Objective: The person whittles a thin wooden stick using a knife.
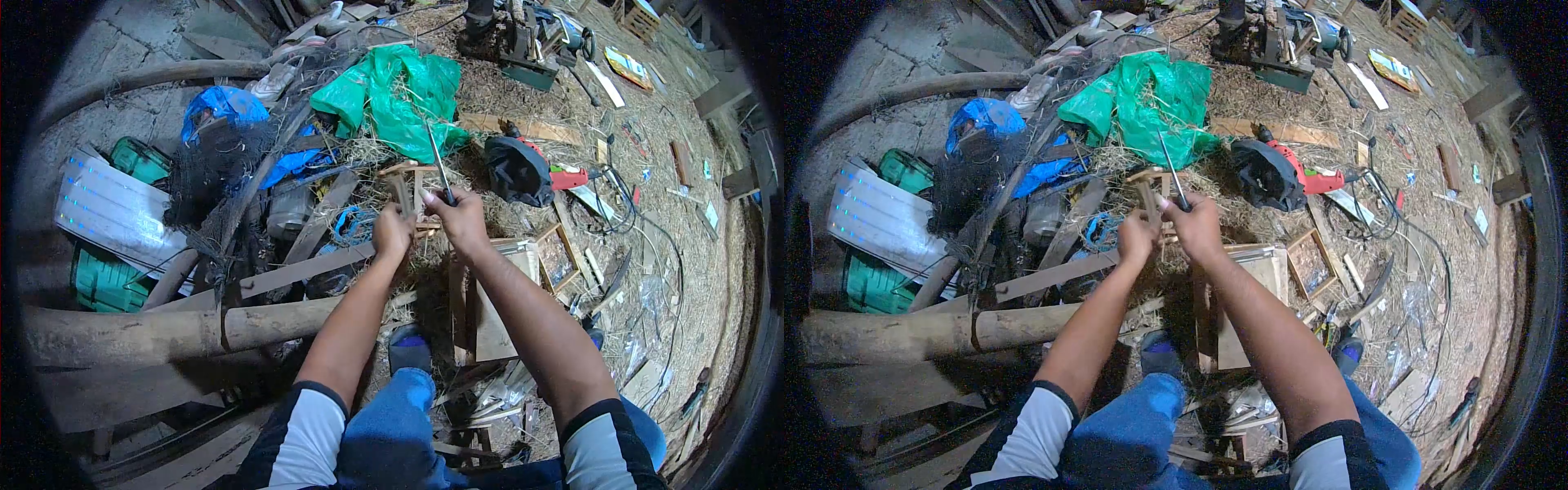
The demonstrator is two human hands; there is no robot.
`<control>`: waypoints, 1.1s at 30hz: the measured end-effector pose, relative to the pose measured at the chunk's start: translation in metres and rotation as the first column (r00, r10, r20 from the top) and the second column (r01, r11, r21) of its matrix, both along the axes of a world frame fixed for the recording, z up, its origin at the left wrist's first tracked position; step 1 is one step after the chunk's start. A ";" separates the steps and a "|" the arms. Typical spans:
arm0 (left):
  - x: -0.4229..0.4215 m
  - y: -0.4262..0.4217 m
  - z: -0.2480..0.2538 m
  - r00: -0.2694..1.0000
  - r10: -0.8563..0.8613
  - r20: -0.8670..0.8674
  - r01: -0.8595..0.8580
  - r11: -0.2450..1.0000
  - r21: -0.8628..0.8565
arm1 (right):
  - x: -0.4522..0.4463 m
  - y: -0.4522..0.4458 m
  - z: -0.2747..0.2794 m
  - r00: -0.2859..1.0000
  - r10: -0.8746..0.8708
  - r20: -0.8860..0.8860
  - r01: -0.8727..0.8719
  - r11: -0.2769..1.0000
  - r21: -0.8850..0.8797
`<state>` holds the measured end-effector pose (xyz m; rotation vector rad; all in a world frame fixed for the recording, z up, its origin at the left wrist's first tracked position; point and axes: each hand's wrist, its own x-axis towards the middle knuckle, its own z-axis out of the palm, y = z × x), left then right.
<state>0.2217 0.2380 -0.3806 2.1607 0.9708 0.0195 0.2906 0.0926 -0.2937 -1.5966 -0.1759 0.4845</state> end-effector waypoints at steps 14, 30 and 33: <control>-0.002 0.003 -0.003 0.928 -0.230 0.293 0.098 0.909 0.404 | -0.015 -0.031 -0.018 0.999 0.018 0.051 -0.011 0.990 -0.138; 0.023 0.027 0.067 0.944 -0.201 0.260 0.194 0.980 0.053 | 0.000 -0.062 0.028 0.993 -0.011 -0.121 0.011 1.000 0.001; 0.003 0.026 0.095 0.896 -0.192 0.400 0.292 0.933 -0.208 | -0.001 -0.059 0.059 0.998 -0.010 -0.065 0.008 1.000 -0.027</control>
